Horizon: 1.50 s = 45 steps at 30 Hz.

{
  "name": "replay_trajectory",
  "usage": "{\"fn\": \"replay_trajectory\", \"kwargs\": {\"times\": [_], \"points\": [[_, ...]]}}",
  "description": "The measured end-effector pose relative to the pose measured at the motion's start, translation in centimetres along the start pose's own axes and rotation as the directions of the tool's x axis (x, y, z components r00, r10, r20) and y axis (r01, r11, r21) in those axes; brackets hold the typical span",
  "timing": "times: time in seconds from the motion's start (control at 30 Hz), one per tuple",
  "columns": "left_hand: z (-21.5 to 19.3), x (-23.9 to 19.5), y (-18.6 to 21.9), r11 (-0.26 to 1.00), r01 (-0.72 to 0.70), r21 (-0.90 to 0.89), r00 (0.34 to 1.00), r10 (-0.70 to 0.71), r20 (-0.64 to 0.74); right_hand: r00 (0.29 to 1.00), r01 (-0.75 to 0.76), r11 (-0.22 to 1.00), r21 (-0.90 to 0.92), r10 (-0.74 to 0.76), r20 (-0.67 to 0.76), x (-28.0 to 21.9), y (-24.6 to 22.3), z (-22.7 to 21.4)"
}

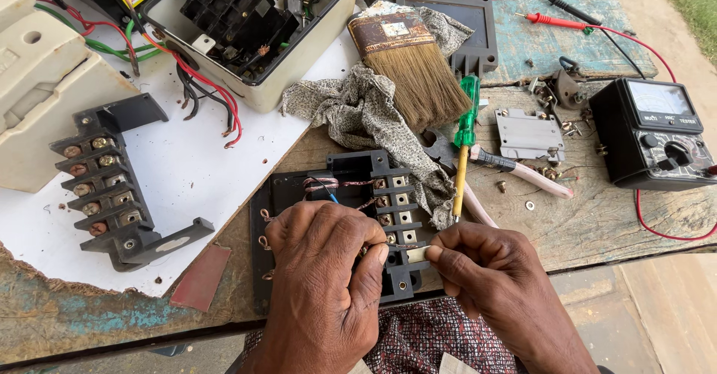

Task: The person connects wires to electrical terminals and secures them with a screwdriver.

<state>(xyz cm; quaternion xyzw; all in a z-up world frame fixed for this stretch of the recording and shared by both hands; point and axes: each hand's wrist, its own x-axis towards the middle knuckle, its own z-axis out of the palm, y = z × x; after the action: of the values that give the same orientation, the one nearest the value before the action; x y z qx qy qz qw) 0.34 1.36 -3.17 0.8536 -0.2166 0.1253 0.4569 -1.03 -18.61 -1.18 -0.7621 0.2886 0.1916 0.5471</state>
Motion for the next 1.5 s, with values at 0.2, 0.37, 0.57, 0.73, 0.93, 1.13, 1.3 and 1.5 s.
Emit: {"fn": "replay_trajectory", "kwargs": {"times": [0.2,0.37,0.57,0.73,0.93,1.13,1.3,1.5], "points": [[-0.2,-0.1,0.1,1.0,-0.023,-0.014,1.0,0.023,-0.022,0.993,0.101,0.994,0.042,-0.103,0.058,-0.1,0.6,-0.1],[-0.4,0.0,0.1,0.999,-0.025,-0.023,1.0,0.025,-0.017,0.995,0.09,0.996,0.028,-0.091,0.03,0.3,0.5,0.2],[-0.2,0.0,0.0,0.997,-0.075,-0.015,0.997,0.075,-0.031,0.995,0.097,0.985,-0.143,-0.092,0.044,0.3,0.6,-0.2],[-0.2,-0.2,0.1,0.997,-0.071,0.002,0.997,0.071,-0.017,0.948,0.316,0.921,-0.228,-0.313,0.053,-0.8,2.0,-0.6],[-0.4,-0.6,-0.4,0.993,-0.117,-0.028,0.993,0.116,-0.028,0.8,0.556,0.748,-0.363,-0.599,-0.01,-1.5,2.9,0.3],[-0.5,-0.8,-0.8,0.982,-0.19,-0.002,0.982,0.19,-0.008,0.819,0.487,0.676,-0.553,-0.573,0.021,-1.8,3.1,-0.2],[-0.8,-1.1,-0.7,0.977,-0.212,0.011,0.977,0.212,-0.014,0.841,0.462,0.786,-0.411,-0.535,-0.078,-2.0,3.8,0.7],[-0.4,-1.2,-0.3,0.984,-0.179,0.002,0.983,0.179,-0.033,0.834,0.447,0.787,-0.426,-0.539,-0.121,-2.0,3.7,1.2]]}}
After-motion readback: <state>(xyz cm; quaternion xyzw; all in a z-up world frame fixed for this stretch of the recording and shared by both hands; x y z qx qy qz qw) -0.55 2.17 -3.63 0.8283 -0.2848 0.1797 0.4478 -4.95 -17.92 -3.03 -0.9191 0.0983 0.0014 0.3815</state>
